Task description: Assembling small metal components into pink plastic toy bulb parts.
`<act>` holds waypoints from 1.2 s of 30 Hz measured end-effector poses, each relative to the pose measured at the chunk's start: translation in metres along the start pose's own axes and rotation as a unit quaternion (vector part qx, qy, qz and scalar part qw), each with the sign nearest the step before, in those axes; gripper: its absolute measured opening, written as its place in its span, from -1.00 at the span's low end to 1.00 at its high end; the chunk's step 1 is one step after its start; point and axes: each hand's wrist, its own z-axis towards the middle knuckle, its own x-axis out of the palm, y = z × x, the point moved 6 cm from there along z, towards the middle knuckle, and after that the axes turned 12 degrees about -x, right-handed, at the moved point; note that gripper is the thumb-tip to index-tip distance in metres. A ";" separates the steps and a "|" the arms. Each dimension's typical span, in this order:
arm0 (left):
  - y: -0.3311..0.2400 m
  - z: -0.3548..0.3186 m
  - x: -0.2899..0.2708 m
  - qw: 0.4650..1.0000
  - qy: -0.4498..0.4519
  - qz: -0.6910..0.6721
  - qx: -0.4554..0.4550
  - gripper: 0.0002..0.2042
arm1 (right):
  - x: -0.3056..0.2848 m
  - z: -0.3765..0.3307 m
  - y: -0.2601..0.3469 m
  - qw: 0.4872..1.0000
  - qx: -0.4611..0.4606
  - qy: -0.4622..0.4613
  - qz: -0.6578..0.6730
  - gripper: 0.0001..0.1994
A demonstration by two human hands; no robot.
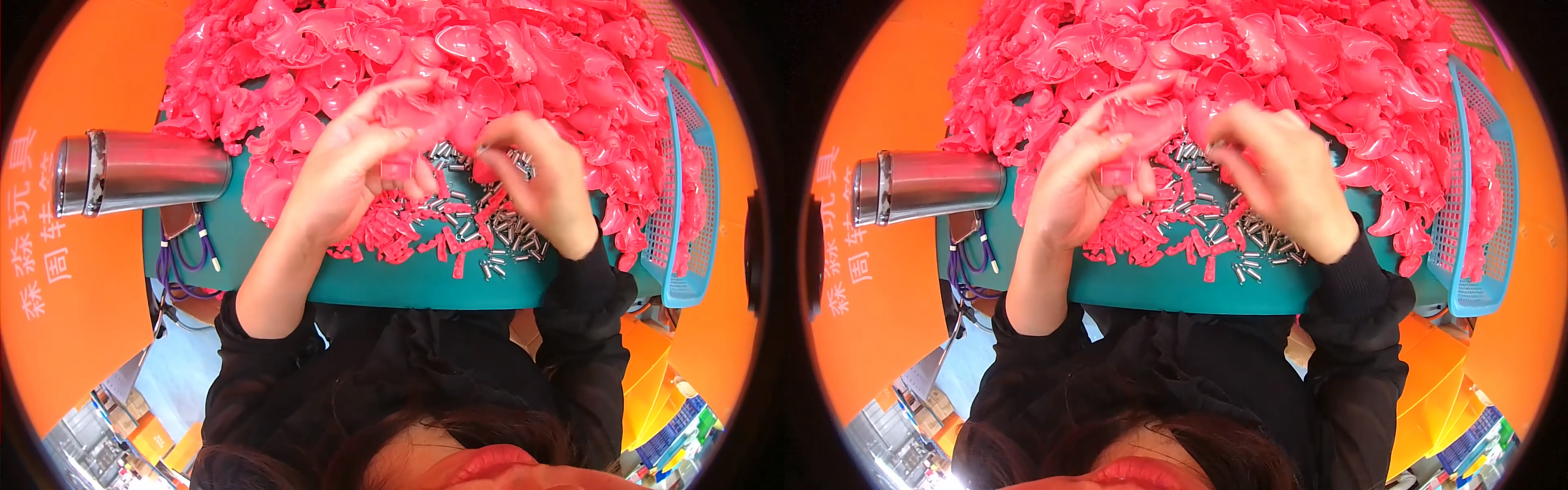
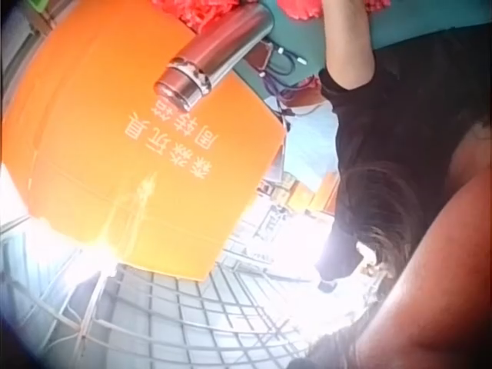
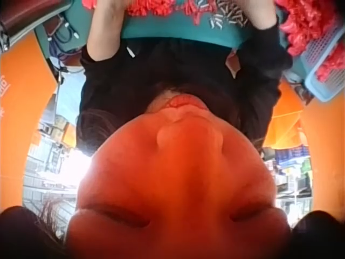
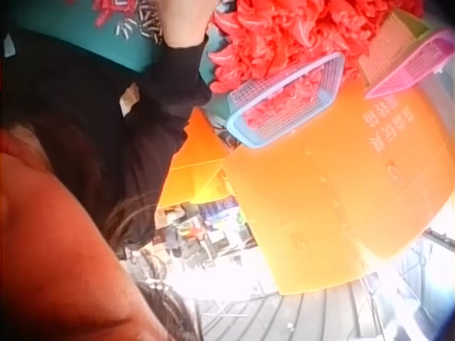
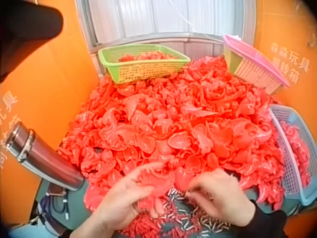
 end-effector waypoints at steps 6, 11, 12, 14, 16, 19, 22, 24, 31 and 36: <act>0.027 -0.003 0.015 0.978 0.050 0.113 -0.168 -0.58 | -0.006 0.001 0.004 0.984 0.044 -0.107 0.138 -0.79; 0.041 -0.002 0.013 0.959 0.043 0.184 -0.210 -0.52 | 0.003 0.003 0.008 0.989 -0.017 -0.061 0.131 -0.82; 0.042 -0.002 0.011 0.954 0.043 0.199 -0.220 -0.51 | 0.004 0.002 0.006 0.989 -0.001 -0.050 0.138 -0.83; 0.044 -0.003 0.010 0.948 0.043 0.215 -0.230 -0.50 | 0.004 0.001 0.005 0.987 0.014 -0.049 0.153 -0.83; 0.042 -0.002 0.013 0.954 0.031 0.206 -0.214 -0.49 | 0.006 -0.001 0.003 0.984 0.030 -0.048 0.167 -0.84; 0.044 -0.003 0.011 0.948 0.022 0.228 -0.222 -0.52 | 0.011 -0.001 0.002 0.982 0.049 -0.030 0.182 -0.86; 0.040 -0.003 0.015 0.942 0.032 0.272 -0.194 -0.58 | 0.011 0.001 0.006 0.992 0.001 0.000 0.128 -0.85; 0.036 -0.004 0.018 0.945 0.024 0.254 -0.206 -0.60 | 0.010 0.000 0.008 0.995 -0.026 0.007 0.094 -0.84; 0.040 -0.003 0.017 0.953 0.029 0.207 -0.218 -0.73 | 0.006 0.002 0.008 0.989 -0.013 -0.007 0.147 -0.85; 0.036 -0.004 0.020 0.952 0.061 0.217 -0.206 -0.68 | 0.024 -0.014 -0.016 0.883 0.247 -0.015 0.399 -0.89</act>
